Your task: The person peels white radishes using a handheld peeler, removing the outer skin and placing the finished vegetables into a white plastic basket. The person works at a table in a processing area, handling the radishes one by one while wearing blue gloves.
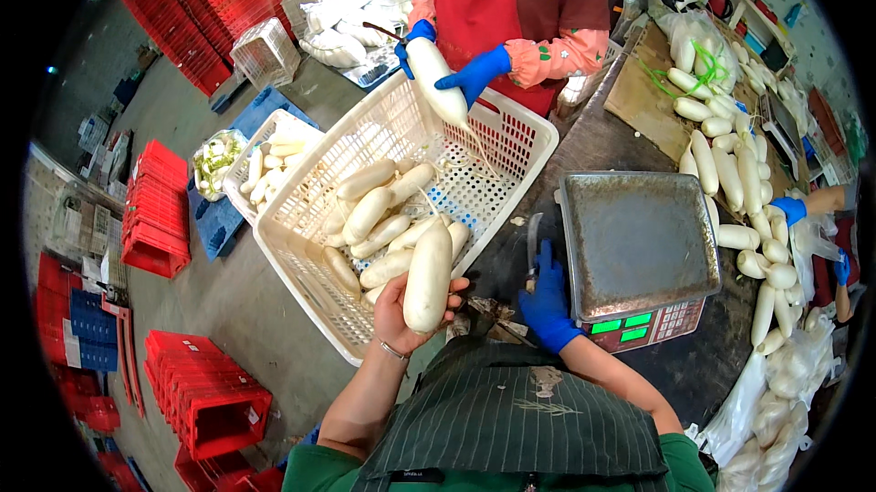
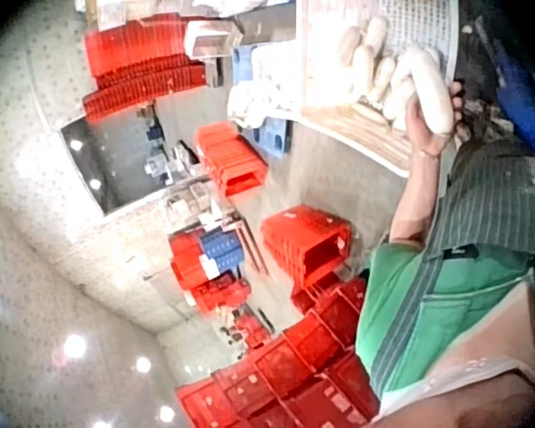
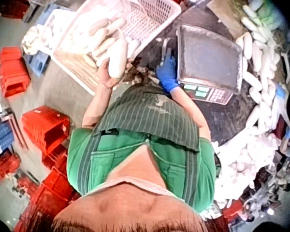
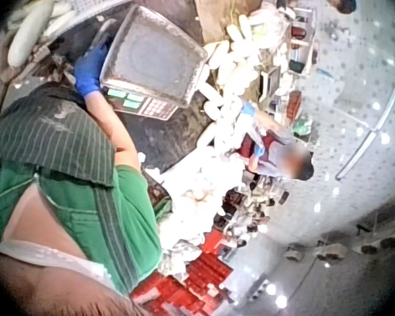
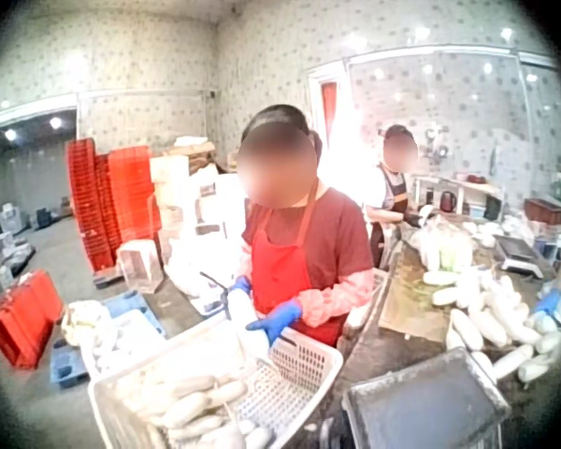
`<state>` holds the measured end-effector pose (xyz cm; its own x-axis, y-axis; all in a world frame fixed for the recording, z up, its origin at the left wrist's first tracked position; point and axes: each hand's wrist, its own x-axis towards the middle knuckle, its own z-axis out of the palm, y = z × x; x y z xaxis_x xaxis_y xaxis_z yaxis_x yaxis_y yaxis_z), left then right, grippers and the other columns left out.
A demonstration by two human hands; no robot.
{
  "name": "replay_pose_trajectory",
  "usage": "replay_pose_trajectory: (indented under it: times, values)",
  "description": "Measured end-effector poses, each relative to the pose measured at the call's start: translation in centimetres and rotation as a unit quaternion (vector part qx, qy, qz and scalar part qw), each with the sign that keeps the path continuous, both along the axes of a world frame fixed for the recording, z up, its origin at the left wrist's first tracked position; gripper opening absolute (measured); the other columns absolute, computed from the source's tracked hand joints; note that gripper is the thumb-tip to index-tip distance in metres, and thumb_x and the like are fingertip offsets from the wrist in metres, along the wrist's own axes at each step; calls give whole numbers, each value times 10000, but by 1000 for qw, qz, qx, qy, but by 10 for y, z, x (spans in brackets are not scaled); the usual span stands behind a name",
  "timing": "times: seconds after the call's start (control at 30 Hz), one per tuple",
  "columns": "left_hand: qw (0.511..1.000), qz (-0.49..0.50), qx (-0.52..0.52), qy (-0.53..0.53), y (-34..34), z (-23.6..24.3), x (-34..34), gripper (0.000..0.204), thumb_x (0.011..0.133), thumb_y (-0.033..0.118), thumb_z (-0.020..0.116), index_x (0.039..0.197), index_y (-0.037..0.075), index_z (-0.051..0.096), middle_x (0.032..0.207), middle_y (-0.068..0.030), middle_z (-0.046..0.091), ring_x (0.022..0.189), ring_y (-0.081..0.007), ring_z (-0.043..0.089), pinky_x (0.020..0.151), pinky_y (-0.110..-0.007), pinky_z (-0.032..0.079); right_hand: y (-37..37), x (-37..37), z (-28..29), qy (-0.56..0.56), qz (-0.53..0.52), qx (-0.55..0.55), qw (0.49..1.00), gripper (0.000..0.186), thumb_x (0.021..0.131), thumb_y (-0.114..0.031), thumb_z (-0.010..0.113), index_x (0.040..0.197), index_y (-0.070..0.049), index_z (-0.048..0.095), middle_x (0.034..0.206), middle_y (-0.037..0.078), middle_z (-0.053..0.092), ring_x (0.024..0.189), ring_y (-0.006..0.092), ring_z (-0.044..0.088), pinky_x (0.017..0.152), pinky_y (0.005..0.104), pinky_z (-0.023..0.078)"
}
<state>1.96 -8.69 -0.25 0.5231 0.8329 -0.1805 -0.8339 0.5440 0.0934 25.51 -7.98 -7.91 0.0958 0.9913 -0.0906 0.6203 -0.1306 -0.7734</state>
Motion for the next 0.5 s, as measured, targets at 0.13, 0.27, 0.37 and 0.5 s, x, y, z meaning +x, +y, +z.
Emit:
replay_pose_trajectory:
  times: [0.13, 0.27, 0.37, 0.5]
  values:
    - [999, 1, -1, -49, 2, 4, 3, 556, 922, 367, 311, 1321, -18, 277, 1163, -322, 467, 880, -372, 596, 707, -461, 541, -7, 2, -5, 269, -36, -67, 960, 865, 690, 44, 613, 1417, -78, 162, 1252, 185, 416, 1093, 247, 460, 908, 321, 398]
    - [997, -2, 22, -71, 4, -1, 4, 551, 933, 397, 304, 1324, 9, 284, 1170, -309, 466, 922, -363, 584, 700, -467, 540, -8, 6, -3, 298, -39, -73, 951, 843, 701, 57, 607, 1415, -74, 179, 1223, 159, 444, 1050, 204, 477, 883, 299, 414]
    - [998, 7, 52, -39, 7, -3, 5, 537, 939, 389, 316, 1335, 30, 274, 1183, -271, 471, 1002, -351, 556, 765, -472, 519, -7, 5, 4, 331, -55, -61, 940, 827, 710, 67, 595, 1414, -75, 185, 1215, 150, 452, 1052, 198, 478, 877, 294, 418]
    - [993, 53, 54, 91, 6, 7, 10, 509, 923, 287, 424, 1351, 66, 258, 1204, -215, 470, 1090, -329, 508, 859, -467, 472, -4, 8, 0, 382, -78, -89, 916, 807, 720, 73, 584, 1410, -75, 192, 1203, 136, 455, 1018, 189, 493, 856, 285, 430]
